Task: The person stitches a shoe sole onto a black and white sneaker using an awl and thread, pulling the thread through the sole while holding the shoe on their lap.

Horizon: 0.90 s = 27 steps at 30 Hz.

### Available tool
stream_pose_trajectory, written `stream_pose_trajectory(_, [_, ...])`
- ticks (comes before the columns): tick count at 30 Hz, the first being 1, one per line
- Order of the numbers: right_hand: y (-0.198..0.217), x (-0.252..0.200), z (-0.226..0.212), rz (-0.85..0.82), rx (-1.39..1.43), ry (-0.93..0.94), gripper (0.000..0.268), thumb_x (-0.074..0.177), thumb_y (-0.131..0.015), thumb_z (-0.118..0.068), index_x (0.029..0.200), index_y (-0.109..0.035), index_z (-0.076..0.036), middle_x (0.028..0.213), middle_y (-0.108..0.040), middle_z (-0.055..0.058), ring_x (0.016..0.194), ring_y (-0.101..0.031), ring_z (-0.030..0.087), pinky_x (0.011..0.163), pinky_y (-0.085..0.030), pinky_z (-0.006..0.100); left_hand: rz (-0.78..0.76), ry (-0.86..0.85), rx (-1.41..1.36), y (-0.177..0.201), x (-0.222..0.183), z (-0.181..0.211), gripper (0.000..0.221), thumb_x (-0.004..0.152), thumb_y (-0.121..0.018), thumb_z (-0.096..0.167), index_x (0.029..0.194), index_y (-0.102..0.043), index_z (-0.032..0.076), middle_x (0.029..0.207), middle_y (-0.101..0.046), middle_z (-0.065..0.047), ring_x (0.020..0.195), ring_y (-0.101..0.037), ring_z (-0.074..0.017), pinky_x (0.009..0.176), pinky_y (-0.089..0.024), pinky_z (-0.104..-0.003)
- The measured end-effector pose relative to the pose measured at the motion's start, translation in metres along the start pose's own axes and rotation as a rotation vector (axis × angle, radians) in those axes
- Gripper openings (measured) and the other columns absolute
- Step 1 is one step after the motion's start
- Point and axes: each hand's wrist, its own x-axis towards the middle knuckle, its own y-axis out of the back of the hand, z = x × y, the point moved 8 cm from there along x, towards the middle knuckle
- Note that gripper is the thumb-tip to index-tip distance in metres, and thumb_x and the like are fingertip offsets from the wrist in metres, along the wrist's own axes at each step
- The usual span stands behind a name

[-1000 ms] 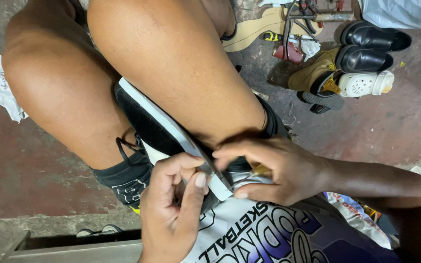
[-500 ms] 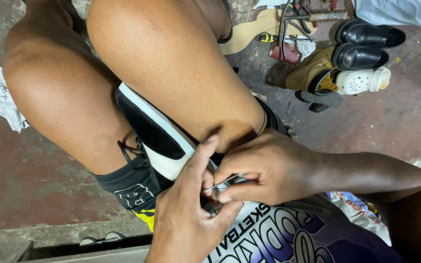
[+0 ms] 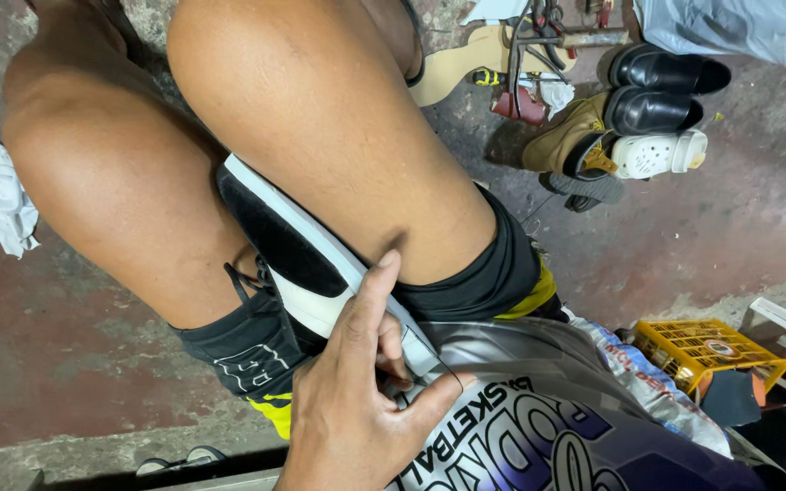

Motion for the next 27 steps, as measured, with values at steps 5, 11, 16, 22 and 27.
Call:
stream_pose_trajectory(5, [-0.027,-0.041,-0.022,-0.184,0.486,-0.127,0.021,0.1,-0.05,-0.011,0.112,-0.067,-0.006,0.116,-0.065,0.013,0.099,-0.065,0.017,0.087,-0.053,0.028,0.032,-0.009,0.029,-0.001,0.001,0.008,0.107,0.062,-0.095,0.028,0.152,-0.039,0.007,0.094,-0.062,-0.004,0.056,-0.063,-0.0108,0.051,-0.056,-0.025])
stream_pose_trajectory(11, [-0.115,-0.225,-0.126,-1.122,-0.327,0.017,0.048,0.104,-0.049,-0.026,0.151,-0.044,-0.033,0.124,-0.059,-0.001,0.08,-0.069,0.015,0.064,-0.058,0.03,0.052,-0.045,0.062,0.0,0.002,0.014,0.106,0.065,-0.094,0.027,0.153,-0.038,0.006,0.098,-0.062,-0.005,0.062,-0.065,-0.0106,0.053,-0.057,-0.025])
stream_pose_trajectory(16, [-0.103,-0.257,-0.222,-0.883,0.35,0.779,0.037,0.101,-0.052,-0.014,0.138,-0.049,-0.008,0.094,-0.066,0.006,0.086,-0.064,0.017,0.077,-0.053,0.036,0.142,-0.178,-0.017,0.004,-0.019,0.001,0.072,0.077,-0.084,0.012,0.142,-0.054,0.007,0.118,-0.061,-0.014,0.08,-0.071,-0.0133,0.057,-0.057,-0.022])
stream_pose_trajectory(22, [-0.09,-0.239,-0.22,-0.928,1.022,0.445,0.041,0.106,-0.048,-0.013,0.145,-0.046,-0.002,0.089,-0.052,0.0,0.078,-0.049,0.009,0.071,-0.045,0.028,0.704,-0.084,-0.132,0.05,-0.072,-0.063,0.01,0.096,-0.062,0.008,0.105,-0.064,0.01,0.112,-0.063,-0.009,0.081,-0.066,-0.0129,0.072,-0.057,-0.026])
stream_pose_trajectory(27, [-0.117,-0.256,-0.215,-0.959,0.699,0.328,0.069,0.083,-0.078,-0.016,0.142,-0.044,-0.003,0.072,-0.041,-0.006,0.061,-0.038,0.005,0.053,-0.035,0.022,0.363,-0.2,0.267,0.015,-0.071,-0.087,0.01,0.095,-0.063,0.01,0.102,-0.065,0.003,0.088,-0.065,-0.01,0.079,-0.067,-0.0213,0.07,-0.052,-0.036])
